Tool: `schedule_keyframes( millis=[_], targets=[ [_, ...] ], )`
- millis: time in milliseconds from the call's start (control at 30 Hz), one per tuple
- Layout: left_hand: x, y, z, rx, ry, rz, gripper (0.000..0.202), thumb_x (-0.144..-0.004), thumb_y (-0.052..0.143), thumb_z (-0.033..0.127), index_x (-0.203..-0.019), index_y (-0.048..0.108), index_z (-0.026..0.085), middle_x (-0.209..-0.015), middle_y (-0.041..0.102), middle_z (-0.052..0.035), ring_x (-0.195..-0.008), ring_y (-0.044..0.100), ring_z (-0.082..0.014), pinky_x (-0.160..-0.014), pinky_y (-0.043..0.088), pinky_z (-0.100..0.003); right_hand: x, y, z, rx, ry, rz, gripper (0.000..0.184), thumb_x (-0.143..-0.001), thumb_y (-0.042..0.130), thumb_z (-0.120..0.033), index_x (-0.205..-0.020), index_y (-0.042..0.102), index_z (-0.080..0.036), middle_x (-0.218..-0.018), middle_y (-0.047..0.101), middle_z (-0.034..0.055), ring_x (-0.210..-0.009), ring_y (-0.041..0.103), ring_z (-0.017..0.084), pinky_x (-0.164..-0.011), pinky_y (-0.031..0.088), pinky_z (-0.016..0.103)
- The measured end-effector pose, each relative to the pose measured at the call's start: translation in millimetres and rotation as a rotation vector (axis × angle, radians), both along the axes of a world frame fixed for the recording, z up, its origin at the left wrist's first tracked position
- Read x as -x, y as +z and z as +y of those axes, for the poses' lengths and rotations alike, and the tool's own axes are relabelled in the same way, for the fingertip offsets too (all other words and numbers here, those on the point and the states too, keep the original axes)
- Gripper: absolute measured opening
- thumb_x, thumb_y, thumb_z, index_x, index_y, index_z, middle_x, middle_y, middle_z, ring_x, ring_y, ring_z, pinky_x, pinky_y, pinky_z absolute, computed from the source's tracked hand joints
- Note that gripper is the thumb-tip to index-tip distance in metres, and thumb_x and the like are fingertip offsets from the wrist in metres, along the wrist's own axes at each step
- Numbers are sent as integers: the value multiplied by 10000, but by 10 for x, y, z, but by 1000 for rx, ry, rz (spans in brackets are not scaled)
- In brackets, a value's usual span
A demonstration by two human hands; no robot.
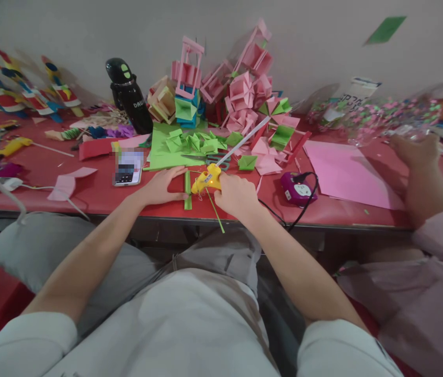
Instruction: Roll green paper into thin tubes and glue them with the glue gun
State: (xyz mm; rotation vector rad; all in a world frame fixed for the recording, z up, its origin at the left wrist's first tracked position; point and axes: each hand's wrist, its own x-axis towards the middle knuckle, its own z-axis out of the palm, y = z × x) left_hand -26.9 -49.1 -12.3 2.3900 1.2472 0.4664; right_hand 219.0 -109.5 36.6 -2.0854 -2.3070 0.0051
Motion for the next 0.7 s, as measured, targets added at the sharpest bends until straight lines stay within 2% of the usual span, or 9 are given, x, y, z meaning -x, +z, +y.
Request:
schedule_keyframes(
  millis=[433, 533, 700],
  targets=[
    [13, -49, 32, -23, -6, 6, 1039, -734, 584, 818, -1548, 319, 229, -1591, 387, -115, -1449, 359, -379, -1177, 265, -518, -67, -34, -180, 16, 45, -2, 304, -862, 509, -320, -1089, 636, -163, -979, 720, 161, -874, 695, 342, -696, 496, 392],
    [7, -37, 23, -27, -5, 1, 1028, -736, 587, 814, -1543, 330, 230, -1583, 400, -115, -1445, 367, -375, -1172, 276, -514, -85, -5, -212, 23, 49, 4, 340, -854, 554, -437, -1050, 642, -173, -980, 718, 155, -888, 688, 340, -695, 488, 380],
    [-6, 0, -14, -30, -5, -2, 1009, -748, 588, 802, -1528, 361, 204, -1574, 410, -131, -1435, 387, -364, -1178, 279, -500, -308, 33, -208, 29, 60, 128, 635, -738, 595, -770, -924, 650, -166, -858, 698, 131, -761, 658, 280, -598, 427, 314]
  ],
)
